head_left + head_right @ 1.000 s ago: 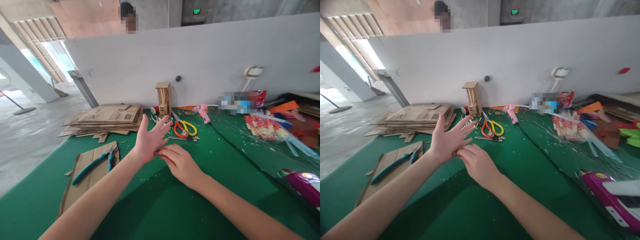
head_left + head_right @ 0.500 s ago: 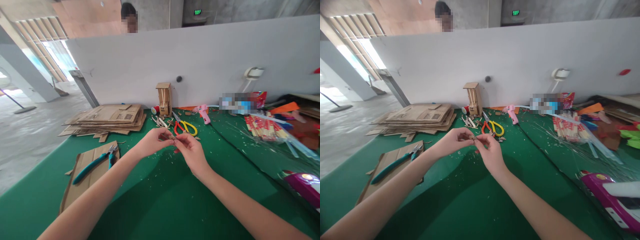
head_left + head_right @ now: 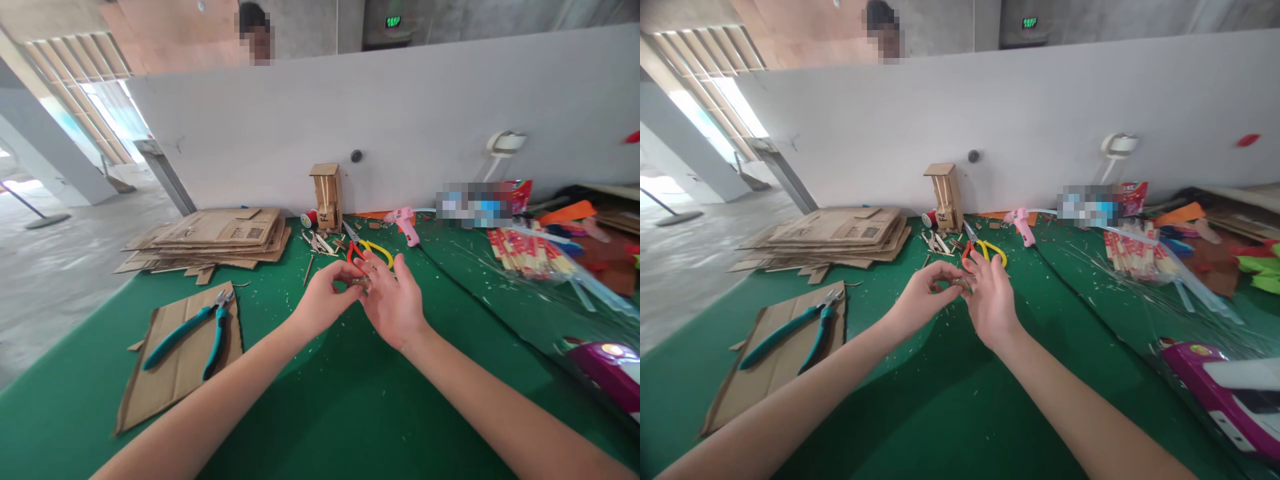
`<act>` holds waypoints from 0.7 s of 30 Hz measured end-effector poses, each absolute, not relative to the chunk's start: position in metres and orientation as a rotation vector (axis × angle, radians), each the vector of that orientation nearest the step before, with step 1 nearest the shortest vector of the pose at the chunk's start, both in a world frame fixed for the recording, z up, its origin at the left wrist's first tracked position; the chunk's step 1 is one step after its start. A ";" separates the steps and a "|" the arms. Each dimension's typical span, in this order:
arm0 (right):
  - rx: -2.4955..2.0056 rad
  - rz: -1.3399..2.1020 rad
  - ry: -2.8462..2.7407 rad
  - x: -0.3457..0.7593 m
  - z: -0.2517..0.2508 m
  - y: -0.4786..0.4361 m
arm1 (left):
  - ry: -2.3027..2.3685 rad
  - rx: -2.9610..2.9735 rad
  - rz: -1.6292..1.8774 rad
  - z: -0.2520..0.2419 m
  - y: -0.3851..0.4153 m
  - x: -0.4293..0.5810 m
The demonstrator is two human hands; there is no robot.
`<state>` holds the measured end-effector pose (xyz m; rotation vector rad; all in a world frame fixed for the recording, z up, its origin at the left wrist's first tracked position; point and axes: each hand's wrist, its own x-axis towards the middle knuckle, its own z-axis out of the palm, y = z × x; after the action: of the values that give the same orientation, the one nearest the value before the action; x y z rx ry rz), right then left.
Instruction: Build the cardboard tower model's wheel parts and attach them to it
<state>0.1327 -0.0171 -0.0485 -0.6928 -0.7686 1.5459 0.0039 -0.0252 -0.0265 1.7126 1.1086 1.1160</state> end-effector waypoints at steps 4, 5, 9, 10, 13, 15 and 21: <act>-0.694 1.538 -0.797 0.132 -0.050 -0.017 | 1.148 1.745 1.187 -0.031 -0.030 0.009; -0.692 1.537 -0.804 0.131 -0.051 -0.018 | 1.134 1.750 1.192 -0.032 -0.031 0.009; -0.679 1.547 -0.813 0.130 -0.050 -0.020 | 1.131 1.762 1.235 -0.036 -0.033 0.011; -0.682 1.540 -0.825 0.130 -0.049 -0.020 | 1.136 1.787 1.223 -0.036 -0.033 0.011; -0.706 1.448 -0.920 0.134 -0.047 -0.018 | 1.190 1.942 1.109 -0.033 -0.032 0.009; -0.717 1.373 -0.989 0.136 -0.048 -0.016 | 1.235 2.049 1.034 -0.031 -0.031 0.007; -0.713 1.272 -1.164 0.128 -0.063 -0.017 | 1.322 2.268 0.936 -0.033 -0.033 0.006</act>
<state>0.1277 -0.0166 -0.0632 -0.7134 -1.1642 1.2719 0.0063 -0.0329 -0.0325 2.2677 1.3225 0.9357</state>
